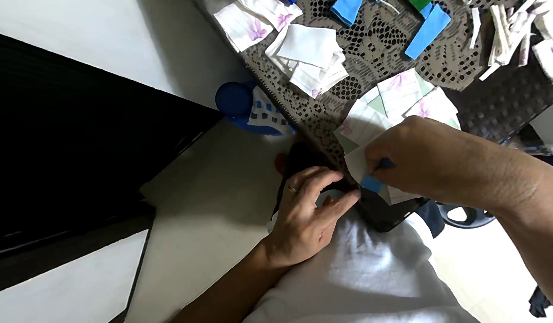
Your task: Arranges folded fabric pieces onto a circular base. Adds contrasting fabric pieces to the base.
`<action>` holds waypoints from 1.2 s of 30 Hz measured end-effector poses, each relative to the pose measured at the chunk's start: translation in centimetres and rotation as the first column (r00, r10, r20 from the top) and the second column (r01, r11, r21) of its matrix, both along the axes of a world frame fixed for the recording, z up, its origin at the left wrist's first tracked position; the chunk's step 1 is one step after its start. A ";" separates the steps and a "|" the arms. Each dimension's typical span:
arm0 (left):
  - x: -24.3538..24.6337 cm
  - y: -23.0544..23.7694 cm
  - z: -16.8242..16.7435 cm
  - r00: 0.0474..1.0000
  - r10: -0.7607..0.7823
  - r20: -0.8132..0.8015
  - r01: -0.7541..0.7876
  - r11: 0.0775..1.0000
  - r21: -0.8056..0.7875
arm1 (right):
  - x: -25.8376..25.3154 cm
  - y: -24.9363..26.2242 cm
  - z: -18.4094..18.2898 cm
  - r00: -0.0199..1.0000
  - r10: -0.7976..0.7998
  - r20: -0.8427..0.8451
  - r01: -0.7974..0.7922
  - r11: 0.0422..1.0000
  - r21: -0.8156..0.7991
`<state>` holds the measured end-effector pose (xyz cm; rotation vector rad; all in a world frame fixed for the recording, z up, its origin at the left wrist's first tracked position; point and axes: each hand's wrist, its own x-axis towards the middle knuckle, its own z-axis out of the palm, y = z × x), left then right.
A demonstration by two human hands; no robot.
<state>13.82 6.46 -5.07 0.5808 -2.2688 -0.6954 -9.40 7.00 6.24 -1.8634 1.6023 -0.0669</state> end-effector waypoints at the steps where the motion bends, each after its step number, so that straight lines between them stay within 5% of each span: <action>1: 0.0 0.0 0.0 1.000 -0.003 0.003 0.003 1.000 0.001 | 0.0 0.0 0.0 1.000 -0.001 0.000 0.001 1.000 0.000; 25: -0.7 -0.3 0.1 0.983 -0.063 0.174 0.080 0.993 -0.091 | -0.4 -0.6 -0.2 0.999 0.015 -0.046 -0.009 0.992 0.129; 36: -0.7 -0.6 0.0 0.981 -0.068 0.180 0.089 0.990 -0.112 | 0.4 0.5 0.1 0.996 -0.028 -0.084 0.025 0.999 -0.036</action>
